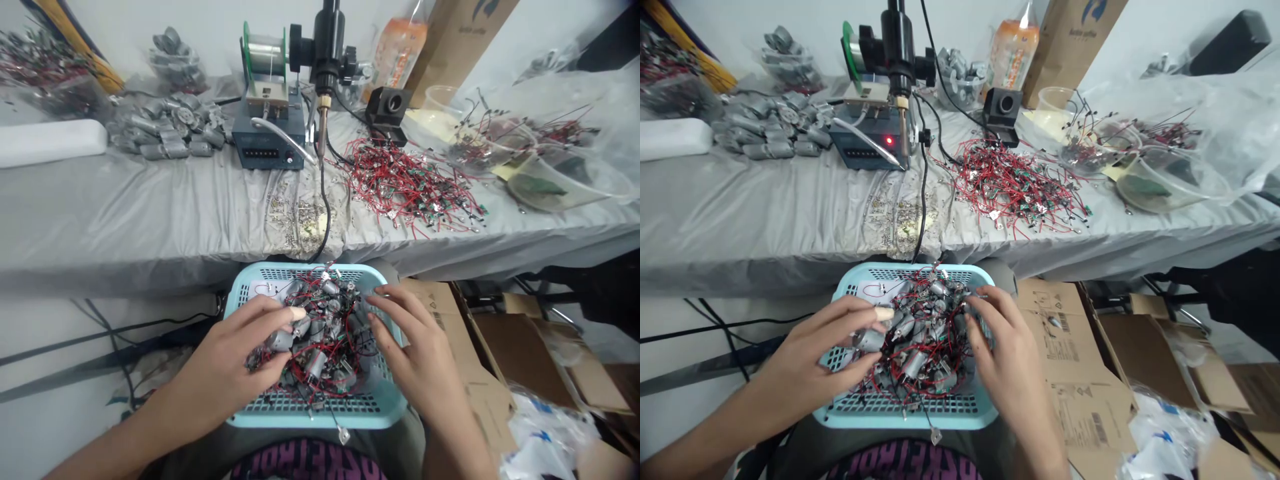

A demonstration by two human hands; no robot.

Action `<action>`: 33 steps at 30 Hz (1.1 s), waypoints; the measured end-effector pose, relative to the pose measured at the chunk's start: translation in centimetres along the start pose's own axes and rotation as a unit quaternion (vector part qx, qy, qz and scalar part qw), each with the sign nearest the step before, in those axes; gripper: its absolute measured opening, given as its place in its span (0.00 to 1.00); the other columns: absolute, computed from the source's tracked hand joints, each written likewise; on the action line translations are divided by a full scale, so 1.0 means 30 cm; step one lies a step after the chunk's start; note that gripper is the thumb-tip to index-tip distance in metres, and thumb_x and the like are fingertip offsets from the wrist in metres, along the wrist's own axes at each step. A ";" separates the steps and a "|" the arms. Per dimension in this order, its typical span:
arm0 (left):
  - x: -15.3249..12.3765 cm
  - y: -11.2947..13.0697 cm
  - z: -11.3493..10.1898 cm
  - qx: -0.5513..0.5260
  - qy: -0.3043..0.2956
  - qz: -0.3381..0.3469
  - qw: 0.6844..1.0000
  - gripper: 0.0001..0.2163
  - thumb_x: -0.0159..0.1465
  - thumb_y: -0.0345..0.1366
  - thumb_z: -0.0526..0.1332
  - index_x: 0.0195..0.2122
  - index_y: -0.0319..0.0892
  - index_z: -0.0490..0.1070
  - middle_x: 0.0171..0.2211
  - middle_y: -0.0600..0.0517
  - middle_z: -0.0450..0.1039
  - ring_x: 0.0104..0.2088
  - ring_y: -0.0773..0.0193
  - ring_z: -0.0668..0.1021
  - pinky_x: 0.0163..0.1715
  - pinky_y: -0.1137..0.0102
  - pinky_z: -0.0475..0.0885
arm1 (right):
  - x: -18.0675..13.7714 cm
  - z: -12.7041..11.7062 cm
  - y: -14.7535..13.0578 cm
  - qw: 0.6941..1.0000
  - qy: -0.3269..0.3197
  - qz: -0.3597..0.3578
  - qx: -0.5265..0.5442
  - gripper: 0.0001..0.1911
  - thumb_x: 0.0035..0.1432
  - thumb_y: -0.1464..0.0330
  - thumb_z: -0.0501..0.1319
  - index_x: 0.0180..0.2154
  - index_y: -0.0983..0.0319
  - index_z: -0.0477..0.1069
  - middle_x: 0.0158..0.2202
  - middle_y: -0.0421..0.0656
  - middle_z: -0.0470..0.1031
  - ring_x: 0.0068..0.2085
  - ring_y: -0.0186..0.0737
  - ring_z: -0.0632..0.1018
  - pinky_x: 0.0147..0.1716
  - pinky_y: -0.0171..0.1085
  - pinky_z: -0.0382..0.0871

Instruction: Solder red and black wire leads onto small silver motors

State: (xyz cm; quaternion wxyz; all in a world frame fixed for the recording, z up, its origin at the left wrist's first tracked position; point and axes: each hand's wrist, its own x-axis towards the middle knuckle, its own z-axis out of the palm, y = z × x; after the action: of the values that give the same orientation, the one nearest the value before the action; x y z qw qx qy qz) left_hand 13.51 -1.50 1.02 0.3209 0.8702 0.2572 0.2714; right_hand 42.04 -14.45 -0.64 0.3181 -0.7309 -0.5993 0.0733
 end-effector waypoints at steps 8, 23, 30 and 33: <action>-0.038 0.003 -0.021 -0.039 0.056 -0.017 0.998 0.03 0.79 0.34 0.72 0.49 0.50 0.84 0.45 0.55 0.84 0.43 0.68 0.88 0.50 0.79 0.83 | -0.008 0.056 -0.224 0.966 -0.217 -0.100 0.102 0.14 0.84 0.60 0.66 0.62 0.58 0.81 0.62 0.47 0.84 0.60 0.50 0.84 0.64 0.52 0.84; -0.209 -0.040 -0.031 0.015 0.071 -0.152 0.986 0.18 0.77 0.60 0.70 0.46 0.53 0.89 0.42 0.55 0.94 0.37 0.59 0.95 0.40 0.74 0.90 | -0.063 0.215 -0.297 0.974 -0.187 -0.085 0.092 0.06 0.80 0.71 0.68 0.43 0.60 0.80 0.48 0.40 0.84 0.50 0.48 0.78 0.51 0.49 0.62; -0.225 0.005 -0.041 0.008 0.108 -0.129 0.986 0.12 0.78 0.54 0.73 0.48 0.54 0.90 0.47 0.55 0.94 0.43 0.57 0.96 0.52 0.70 0.91 | -0.075 0.198 -0.339 0.972 -0.109 -0.113 0.176 0.09 0.83 0.72 0.64 0.45 0.61 0.81 0.49 0.40 0.85 0.48 0.41 0.78 0.52 0.45 0.64; -0.211 0.037 -0.043 0.003 0.121 -0.118 0.986 0.08 0.79 0.49 0.73 0.48 0.56 0.90 0.48 0.58 0.94 0.44 0.60 0.95 0.53 0.72 0.91 | -0.074 0.184 -0.346 0.971 -0.100 -0.129 0.172 0.07 0.83 0.73 0.63 0.47 0.62 0.80 0.49 0.40 0.85 0.49 0.40 0.79 0.52 0.44 0.66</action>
State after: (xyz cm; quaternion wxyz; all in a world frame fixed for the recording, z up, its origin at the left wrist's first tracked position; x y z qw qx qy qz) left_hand 8.43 -5.62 0.68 0.3150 0.7955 0.3954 0.3342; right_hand 30.11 -13.59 0.14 0.3846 -0.5705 -0.6958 0.2059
